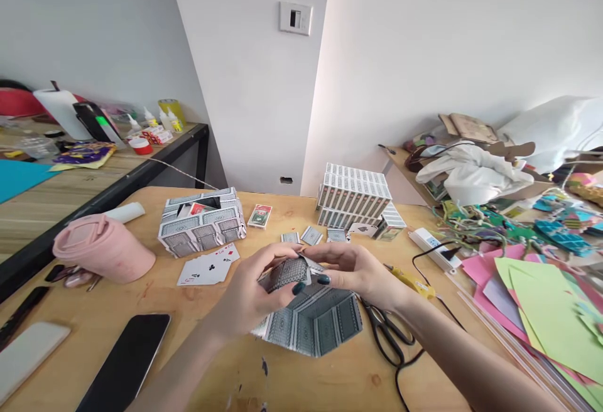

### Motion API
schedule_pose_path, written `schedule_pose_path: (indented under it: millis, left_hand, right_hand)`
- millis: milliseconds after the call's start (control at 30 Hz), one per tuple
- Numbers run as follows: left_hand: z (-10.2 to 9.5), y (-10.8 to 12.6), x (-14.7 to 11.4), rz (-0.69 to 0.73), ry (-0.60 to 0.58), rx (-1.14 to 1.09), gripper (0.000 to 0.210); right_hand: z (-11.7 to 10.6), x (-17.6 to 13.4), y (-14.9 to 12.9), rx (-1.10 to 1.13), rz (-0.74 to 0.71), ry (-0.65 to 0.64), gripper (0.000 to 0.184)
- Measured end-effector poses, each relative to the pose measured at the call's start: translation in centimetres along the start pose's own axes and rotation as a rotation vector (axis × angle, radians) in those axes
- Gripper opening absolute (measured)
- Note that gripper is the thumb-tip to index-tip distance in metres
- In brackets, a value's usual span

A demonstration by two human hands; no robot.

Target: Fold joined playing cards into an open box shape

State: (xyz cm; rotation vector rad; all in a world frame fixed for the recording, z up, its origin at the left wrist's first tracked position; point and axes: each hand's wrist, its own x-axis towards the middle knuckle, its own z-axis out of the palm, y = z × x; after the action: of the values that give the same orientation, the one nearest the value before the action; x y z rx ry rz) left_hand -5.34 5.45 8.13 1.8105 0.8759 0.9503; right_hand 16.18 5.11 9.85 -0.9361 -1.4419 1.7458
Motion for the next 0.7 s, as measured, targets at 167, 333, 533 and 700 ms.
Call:
schedule_pose_path:
  millis: [167,333,533,700]
  left_hand:
    - [0.7,0.1,-0.5,0.179,0.094,0.096,0.021]
    - [1.1,0.2,-0.9,0.557,0.290,0.350,0.029]
    - [1.0,-0.4,-1.1,0.736,0.330,0.651,0.040]
    - [0.6,-0.3,-1.0,0.778,0.354,0.844,0.036]
  right_hand:
    - [0.1,-0.1,-0.1,0.036,0.000,0.039,0.044]
    - [0.5,-0.3,0.1,0.035,-0.061,0.072,0.034]
    - [0.8,-0.1,0.5,-0.013,-0.142,0.144,0.028]
    - [1.1,0.2,0.4,-0.074,-0.148,0.193,0.028]
